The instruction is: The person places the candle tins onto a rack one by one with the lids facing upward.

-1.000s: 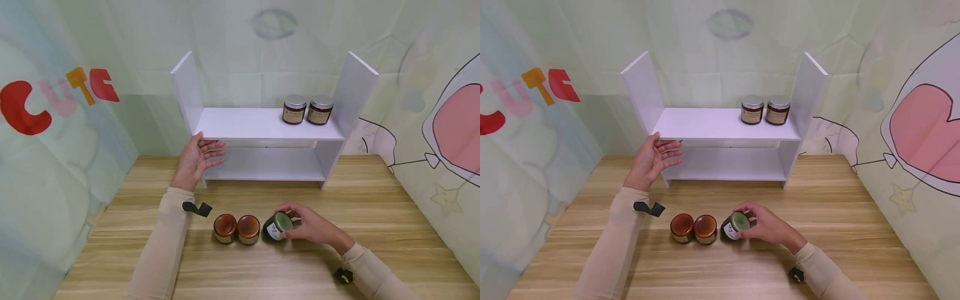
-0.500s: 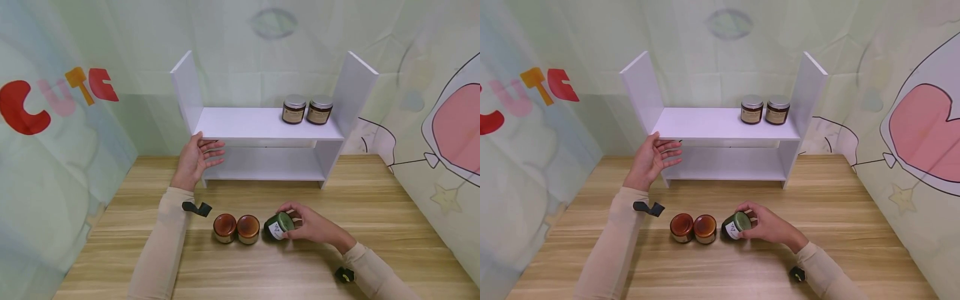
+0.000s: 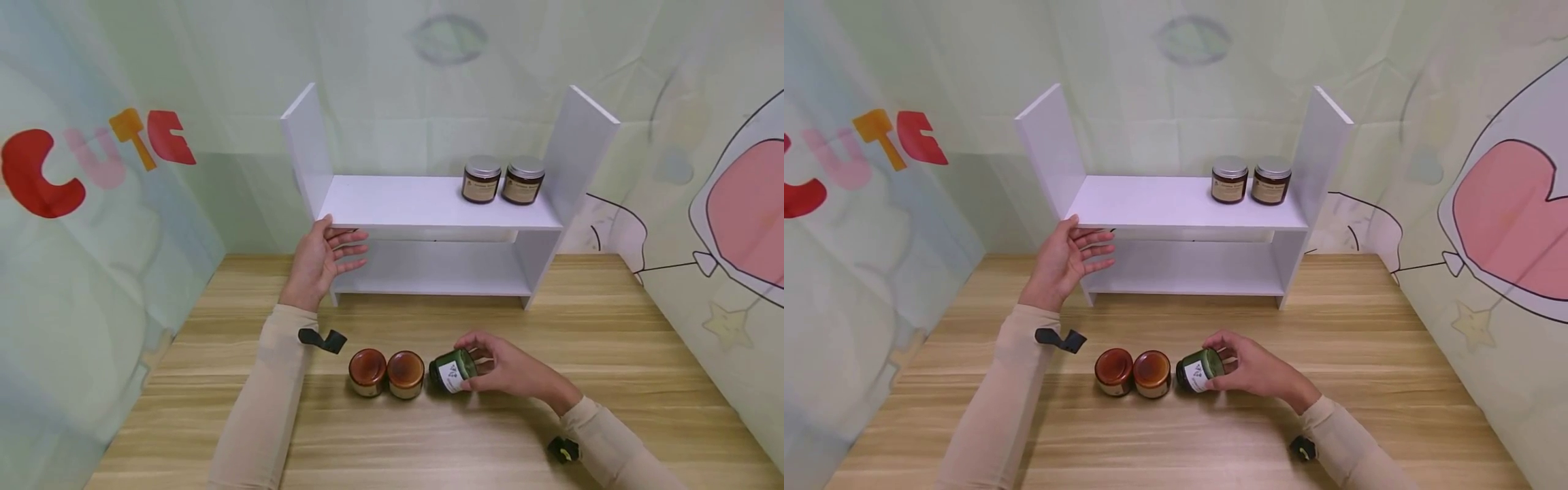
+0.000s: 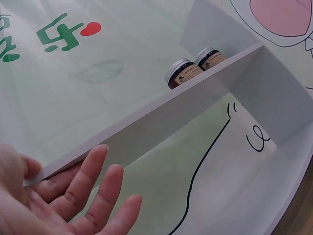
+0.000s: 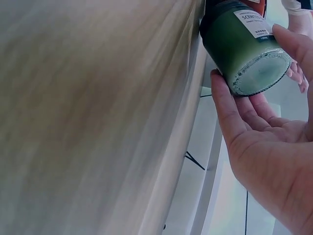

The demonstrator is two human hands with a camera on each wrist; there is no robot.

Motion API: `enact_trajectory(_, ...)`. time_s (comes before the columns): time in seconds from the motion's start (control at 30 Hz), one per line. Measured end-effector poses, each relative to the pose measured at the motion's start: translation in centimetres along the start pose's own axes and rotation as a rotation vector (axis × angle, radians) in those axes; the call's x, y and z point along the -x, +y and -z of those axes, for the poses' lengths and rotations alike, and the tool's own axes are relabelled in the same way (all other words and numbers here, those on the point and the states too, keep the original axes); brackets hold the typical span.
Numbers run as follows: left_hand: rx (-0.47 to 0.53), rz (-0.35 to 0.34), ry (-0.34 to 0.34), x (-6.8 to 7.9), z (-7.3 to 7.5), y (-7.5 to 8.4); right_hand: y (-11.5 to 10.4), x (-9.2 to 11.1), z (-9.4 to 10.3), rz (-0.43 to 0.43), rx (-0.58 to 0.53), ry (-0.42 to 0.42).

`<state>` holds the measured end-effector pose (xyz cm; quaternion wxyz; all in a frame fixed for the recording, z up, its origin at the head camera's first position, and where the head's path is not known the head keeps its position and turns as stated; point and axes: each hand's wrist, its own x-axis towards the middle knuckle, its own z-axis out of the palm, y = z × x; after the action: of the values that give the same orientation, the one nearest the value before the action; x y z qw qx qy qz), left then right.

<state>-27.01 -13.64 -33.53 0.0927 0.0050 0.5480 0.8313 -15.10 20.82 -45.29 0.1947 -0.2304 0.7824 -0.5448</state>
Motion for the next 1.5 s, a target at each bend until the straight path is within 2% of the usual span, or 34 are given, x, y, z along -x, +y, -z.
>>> enact_trajectory(0.7, 0.009, 0.002, 0.003, 0.0, 0.0, 0.0, -0.2, 0.3, 0.9, -0.016, 0.042, -0.090)
enact_trajectory(1.27, -0.011, -0.003, -0.003, 0.0, 0.1, 0.0, -0.5, 0.2, 1.1, -0.059, 0.114, -0.097)
enact_trajectory(1.5, -0.015, 0.001, 0.002, 0.0, 0.0, 0.0, -0.2, -0.1, 1.1, -0.056, 0.130, -0.127)
